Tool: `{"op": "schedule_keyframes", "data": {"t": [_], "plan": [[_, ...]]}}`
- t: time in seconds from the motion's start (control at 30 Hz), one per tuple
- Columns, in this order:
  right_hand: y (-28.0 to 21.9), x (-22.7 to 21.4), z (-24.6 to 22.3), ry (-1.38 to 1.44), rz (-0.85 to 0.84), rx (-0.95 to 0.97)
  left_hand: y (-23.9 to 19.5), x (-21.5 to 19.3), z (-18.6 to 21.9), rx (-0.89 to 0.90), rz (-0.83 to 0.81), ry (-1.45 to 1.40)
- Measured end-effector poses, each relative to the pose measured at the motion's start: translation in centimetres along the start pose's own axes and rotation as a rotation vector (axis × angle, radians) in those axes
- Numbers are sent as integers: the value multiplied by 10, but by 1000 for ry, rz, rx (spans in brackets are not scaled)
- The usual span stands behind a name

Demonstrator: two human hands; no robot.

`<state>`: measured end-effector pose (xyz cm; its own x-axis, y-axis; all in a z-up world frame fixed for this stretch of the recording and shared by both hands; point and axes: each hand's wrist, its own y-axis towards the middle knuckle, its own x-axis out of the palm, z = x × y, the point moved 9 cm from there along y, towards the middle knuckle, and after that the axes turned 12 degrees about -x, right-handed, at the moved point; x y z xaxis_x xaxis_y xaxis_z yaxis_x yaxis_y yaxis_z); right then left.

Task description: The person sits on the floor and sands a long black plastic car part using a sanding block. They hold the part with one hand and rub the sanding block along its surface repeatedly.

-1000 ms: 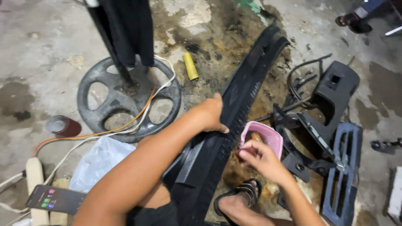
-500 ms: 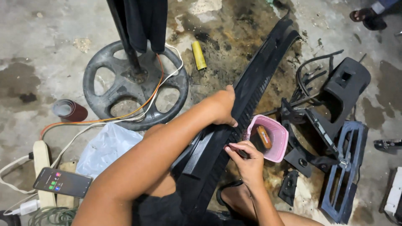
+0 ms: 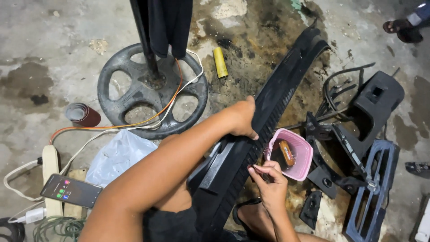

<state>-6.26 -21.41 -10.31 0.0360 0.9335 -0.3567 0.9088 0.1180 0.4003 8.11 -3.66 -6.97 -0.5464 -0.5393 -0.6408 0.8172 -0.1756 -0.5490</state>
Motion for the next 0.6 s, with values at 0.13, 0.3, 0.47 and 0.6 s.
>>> {"op": "schedule_keyframes", "data": {"t": [0.13,0.3,0.47,0.6], "plan": [[10,9,-6,-103,16,-53,7,9,10,23,90,0],[-13,-5,16,-25,33,33,0,0,1,-45,20,-16],[13,12,1,-21,-42,-47,9,7,7,12,85,0],[-6,0,30,-11,-37,-34,18,3,-9,-6,55,10]]}}
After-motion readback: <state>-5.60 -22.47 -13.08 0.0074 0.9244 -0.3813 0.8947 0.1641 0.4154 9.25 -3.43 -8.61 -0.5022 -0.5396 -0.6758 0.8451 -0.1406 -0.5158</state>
